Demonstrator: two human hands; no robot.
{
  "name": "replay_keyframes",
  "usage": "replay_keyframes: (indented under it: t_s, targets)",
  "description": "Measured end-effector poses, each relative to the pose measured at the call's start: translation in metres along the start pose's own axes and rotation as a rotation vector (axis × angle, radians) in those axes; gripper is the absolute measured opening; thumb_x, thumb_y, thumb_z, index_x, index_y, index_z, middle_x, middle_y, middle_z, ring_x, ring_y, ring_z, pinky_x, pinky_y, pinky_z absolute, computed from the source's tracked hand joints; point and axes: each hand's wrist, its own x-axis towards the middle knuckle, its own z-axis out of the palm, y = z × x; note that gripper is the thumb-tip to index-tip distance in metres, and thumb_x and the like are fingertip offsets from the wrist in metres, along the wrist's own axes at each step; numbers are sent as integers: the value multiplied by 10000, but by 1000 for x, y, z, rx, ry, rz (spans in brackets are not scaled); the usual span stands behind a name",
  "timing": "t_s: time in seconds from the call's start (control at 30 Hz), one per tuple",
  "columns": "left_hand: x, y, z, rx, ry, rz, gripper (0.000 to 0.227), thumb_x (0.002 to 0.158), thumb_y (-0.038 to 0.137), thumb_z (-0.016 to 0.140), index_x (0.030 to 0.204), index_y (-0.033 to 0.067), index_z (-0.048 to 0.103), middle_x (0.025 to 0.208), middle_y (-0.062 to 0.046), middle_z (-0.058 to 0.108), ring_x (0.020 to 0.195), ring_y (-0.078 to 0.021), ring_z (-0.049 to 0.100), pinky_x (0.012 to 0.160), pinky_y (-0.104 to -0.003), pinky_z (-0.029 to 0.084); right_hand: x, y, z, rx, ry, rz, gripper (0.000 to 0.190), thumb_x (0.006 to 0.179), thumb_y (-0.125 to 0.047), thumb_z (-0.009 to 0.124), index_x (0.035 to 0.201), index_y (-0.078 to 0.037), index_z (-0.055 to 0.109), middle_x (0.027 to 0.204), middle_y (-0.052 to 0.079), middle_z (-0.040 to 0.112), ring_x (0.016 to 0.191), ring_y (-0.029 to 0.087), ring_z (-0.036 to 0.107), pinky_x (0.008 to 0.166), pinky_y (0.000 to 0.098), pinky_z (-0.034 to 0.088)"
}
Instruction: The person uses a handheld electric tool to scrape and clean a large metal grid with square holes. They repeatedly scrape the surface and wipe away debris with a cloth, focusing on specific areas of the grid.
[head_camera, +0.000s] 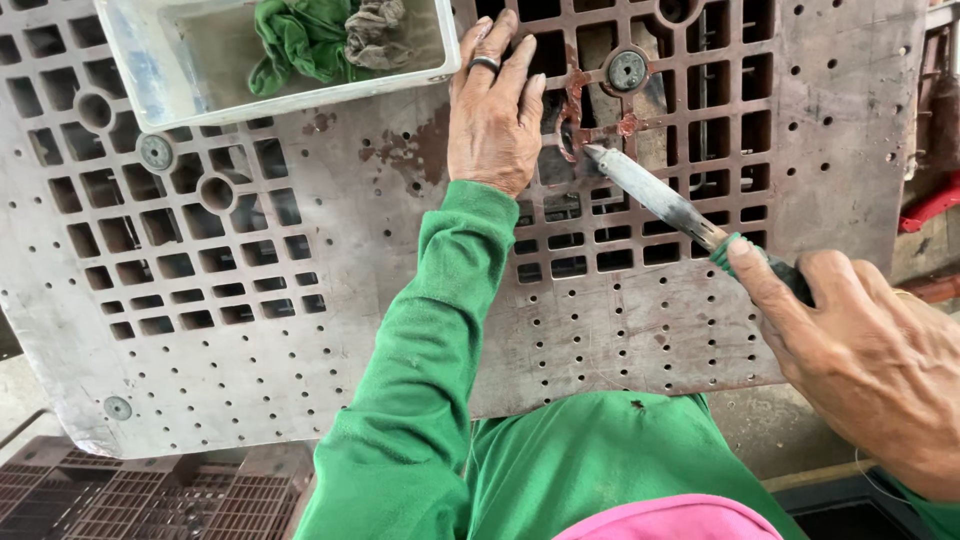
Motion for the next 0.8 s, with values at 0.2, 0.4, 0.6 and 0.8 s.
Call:
replay_keyframes:
  t_s: [0.2,0.4,0.6,0.8]
  targets:
    - [2,1,-4,35,-4,22,328,1041,193,671,1350,84,668,1547,-43,491,1495,-277,382,1270,-404,371,4,0,0,69,41,-11,767,844,-170,665,1588,-115,488,835,40,495,699,164,581,583,288,541]
    - [2,2,-4,20,-17,21,325,1043,184,668,1347,67,671,1548,-53,490,1495,-285,382,1278,-402,366,1,0,-5,68,-1,8,759,845,-284,690,1560,-131,485,862,31,525,717,160,610,599,285,553]
    - [3,3,-3,24,-7,12,329,1050,206,669,1352,75,664,1550,-47,490,1500,-278,383,1281,-394,374,-5,1,3,107,59,19,749,849,-289,718,1548,-121,508,854,46,538,707,177,614,607,316,557]
    - [0,1,-2,29,-12,10,325,1057,208,656,1361,92,663,1561,-49,482,1509,-275,371,1281,-408,375,-24,4,25,514,-141,338,794,889,-298,703,1637,-181,462,905,35,622,649,132,607,587,283,553]
